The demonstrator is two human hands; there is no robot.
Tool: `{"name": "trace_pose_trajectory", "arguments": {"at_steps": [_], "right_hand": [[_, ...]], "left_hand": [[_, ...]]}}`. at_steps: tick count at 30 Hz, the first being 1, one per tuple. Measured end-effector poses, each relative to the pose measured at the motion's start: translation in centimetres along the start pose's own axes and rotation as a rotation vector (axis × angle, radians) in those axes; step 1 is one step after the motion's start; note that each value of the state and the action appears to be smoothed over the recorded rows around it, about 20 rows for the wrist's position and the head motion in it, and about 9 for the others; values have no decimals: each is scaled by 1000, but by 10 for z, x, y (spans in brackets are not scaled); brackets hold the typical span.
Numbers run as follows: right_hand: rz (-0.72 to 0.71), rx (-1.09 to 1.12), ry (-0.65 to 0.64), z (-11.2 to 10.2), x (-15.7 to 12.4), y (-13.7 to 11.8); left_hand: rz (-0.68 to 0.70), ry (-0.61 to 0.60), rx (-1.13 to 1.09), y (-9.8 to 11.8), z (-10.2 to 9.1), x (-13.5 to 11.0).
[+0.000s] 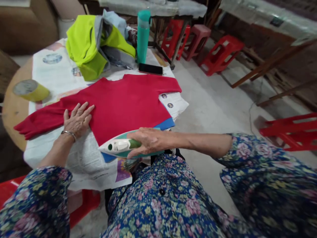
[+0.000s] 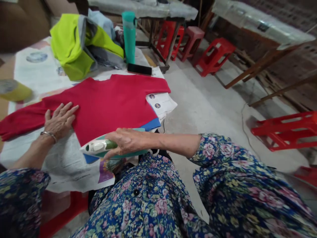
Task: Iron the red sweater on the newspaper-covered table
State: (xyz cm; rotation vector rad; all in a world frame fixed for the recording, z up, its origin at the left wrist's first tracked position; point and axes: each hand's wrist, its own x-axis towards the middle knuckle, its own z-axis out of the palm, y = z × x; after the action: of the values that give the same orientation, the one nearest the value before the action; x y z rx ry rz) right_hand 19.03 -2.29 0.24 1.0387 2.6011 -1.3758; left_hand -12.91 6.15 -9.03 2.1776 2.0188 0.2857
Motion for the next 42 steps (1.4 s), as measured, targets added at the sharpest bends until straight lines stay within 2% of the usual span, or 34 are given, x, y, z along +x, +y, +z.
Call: {"name": "trace_pose_trajectory", "arguments": {"at_steps": [2, 4, 6, 8, 11, 15, 18, 21, 28, 30, 32, 35, 37, 42], "right_hand": [[-5, 1, 27, 5, -17, 6], [55, 35, 100, 8, -36, 11], [188, 145, 213, 7, -55, 14], [336, 297, 334, 1, -68, 17], [397, 499, 480, -11, -70, 21], [308, 682, 590, -28, -45, 31], [297, 615, 612, -35, -31, 38], [354, 518, 617, -35, -39, 44], [504, 445, 734, -34, -101, 64], [541, 422, 782, -36, -113, 69], [558, 387, 844, -38, -121, 71], [534, 325, 902, -39, -125, 66], [495, 279, 900, -40, -122, 57], [423, 306, 767, -38, -102, 44]], "left_hand": [[-1, 8, -14, -2, -2, 1], [-11, 12, -30, -3, -5, 1], [-29, 56, -38, 1, -6, -1], [-28, 122, -37, 14, -2, -2], [39, 157, -45, 58, 15, -5], [111, 32, -100, 130, 48, -9], [99, 7, -96, 156, 65, -15], [190, 23, -64, 154, 69, -22], [249, 18, -1, 145, 65, -25], [283, -6, 14, 145, 64, -25], [393, -67, 22, 146, 63, -28], [614, -158, 26, 152, 65, -42], [696, -162, 19, 159, 69, -53], [643, -75, -24, 171, 77, -70]]}}
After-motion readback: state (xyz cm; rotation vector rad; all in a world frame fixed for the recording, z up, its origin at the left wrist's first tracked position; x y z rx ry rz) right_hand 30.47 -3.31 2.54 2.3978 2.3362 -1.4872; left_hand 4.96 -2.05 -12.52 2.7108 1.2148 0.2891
